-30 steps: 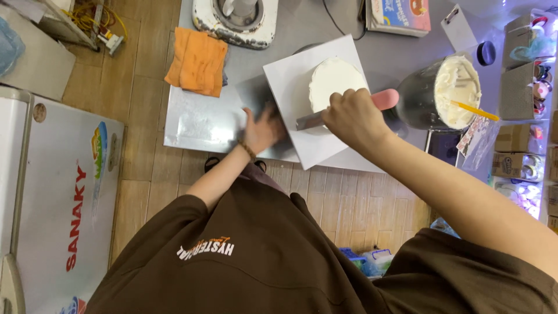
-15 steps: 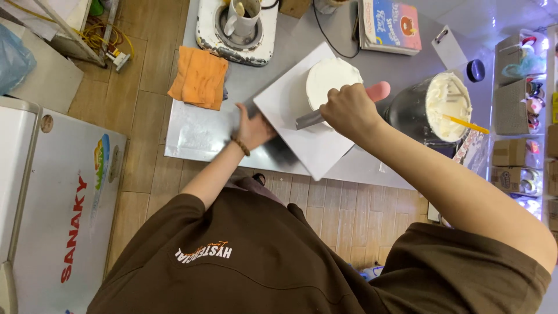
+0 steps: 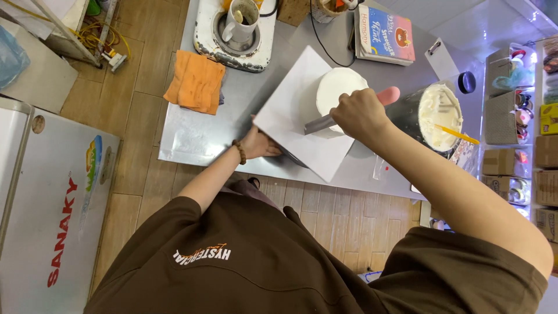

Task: Applying frosting to a cake and smoothing it with a spatula.

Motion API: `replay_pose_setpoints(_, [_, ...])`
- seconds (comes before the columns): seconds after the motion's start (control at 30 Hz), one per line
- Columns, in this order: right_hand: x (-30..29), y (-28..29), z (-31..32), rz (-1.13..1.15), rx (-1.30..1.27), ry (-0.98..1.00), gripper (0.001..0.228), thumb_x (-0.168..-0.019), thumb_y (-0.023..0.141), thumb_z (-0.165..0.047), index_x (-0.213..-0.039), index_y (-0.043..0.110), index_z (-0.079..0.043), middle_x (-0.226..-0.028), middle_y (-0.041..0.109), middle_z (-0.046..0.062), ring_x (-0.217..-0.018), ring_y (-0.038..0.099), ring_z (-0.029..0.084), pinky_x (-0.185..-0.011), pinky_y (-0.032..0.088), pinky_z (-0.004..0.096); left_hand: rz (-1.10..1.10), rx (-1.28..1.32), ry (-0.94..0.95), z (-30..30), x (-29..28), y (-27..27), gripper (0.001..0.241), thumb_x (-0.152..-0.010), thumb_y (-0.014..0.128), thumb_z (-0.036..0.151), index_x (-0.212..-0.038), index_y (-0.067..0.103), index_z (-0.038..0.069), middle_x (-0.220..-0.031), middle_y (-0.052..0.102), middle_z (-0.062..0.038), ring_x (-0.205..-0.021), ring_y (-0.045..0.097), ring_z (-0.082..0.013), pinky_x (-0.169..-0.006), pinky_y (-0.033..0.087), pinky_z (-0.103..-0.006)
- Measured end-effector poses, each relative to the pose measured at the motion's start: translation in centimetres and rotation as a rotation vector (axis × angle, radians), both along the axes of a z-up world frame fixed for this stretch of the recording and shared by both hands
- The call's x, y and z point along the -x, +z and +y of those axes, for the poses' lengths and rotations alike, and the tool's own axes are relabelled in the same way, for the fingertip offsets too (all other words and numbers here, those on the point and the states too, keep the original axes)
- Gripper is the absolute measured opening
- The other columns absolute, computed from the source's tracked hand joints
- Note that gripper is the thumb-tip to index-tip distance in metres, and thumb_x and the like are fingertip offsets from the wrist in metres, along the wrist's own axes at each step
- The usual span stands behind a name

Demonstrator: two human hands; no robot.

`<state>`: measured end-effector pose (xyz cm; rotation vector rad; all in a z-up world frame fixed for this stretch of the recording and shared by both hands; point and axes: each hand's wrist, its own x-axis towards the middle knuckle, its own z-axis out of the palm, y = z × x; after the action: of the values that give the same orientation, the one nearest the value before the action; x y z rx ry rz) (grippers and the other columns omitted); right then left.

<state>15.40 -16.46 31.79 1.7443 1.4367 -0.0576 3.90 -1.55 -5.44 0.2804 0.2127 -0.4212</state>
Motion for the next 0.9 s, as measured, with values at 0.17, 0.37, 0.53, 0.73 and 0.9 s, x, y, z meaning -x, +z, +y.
replay_pose_setpoints(0.17, [0.3,0.0,-0.9,-0.012,0.061,-0.043,0.009,-0.087,0.068,-0.020,-0.079,0.071,-0.018,-0.079,0.068,0.000,-0.073,0.071,0.018,-0.055,0.049,0.033,-0.091,-0.234,0.102,2.5,-1.3,-0.4,0.143,-0.068,0.006,0.104,-0.169,0.023,0.004,-0.148,0.028,-0.046,-0.141,0.040,-0.0518,-0.117,0.034,-0.0567])
replay_pose_setpoints(0.37, [1.5,-0.2,-1.6,-0.001,0.023,-0.062,0.010,-0.088,0.066,-0.022,-0.080,0.072,-0.020,-0.080,0.068,0.001,-0.074,0.072,0.019,-0.055,0.049,0.034,-0.113,-0.248,0.092,0.1,-1.1,0.1,0.143,-0.058,0.009,0.105,-0.164,0.011,0.009,-0.168,0.031,-0.020,-0.151,0.034,-0.0331,-0.123,0.026,-0.0469])
replay_pose_setpoints(0.53, [3.7,-0.1,-1.9,0.007,0.024,-0.078,0.008,-0.086,0.068,-0.021,-0.080,0.073,-0.020,-0.080,0.069,0.001,-0.074,0.071,0.020,-0.054,0.049,0.034,-0.125,-0.293,0.142,2.8,-3.7,-2.5,0.144,-0.063,0.018,0.105,-0.165,0.023,0.004,-0.163,0.040,-0.019,-0.145,0.044,-0.0336,-0.119,0.035,-0.0526])
replay_pose_setpoints(0.73, [6.2,0.0,-1.9,0.035,-0.034,-0.020,0.007,-0.083,0.069,-0.023,-0.080,0.073,-0.019,-0.083,0.069,0.003,-0.073,0.070,0.020,-0.053,0.049,0.034,0.030,-0.101,0.231,2.3,-1.6,5.3,0.135,-0.056,0.015,0.104,-0.163,0.014,0.022,-0.148,0.051,-0.014,-0.130,0.053,-0.0279,-0.111,0.043,-0.0491])
replay_pose_setpoints(0.9, [7.0,0.2,-1.4,0.020,0.030,-0.037,0.006,-0.084,0.069,-0.021,-0.080,0.071,-0.017,-0.084,0.068,0.003,-0.072,0.069,0.019,-0.053,0.048,0.032,-0.163,-0.237,-0.183,2.8,-4.1,-6.3,0.148,-0.069,0.006,0.108,-0.166,0.020,-0.003,-0.130,0.052,-0.042,-0.116,0.056,-0.0401,-0.107,0.046,-0.0517])
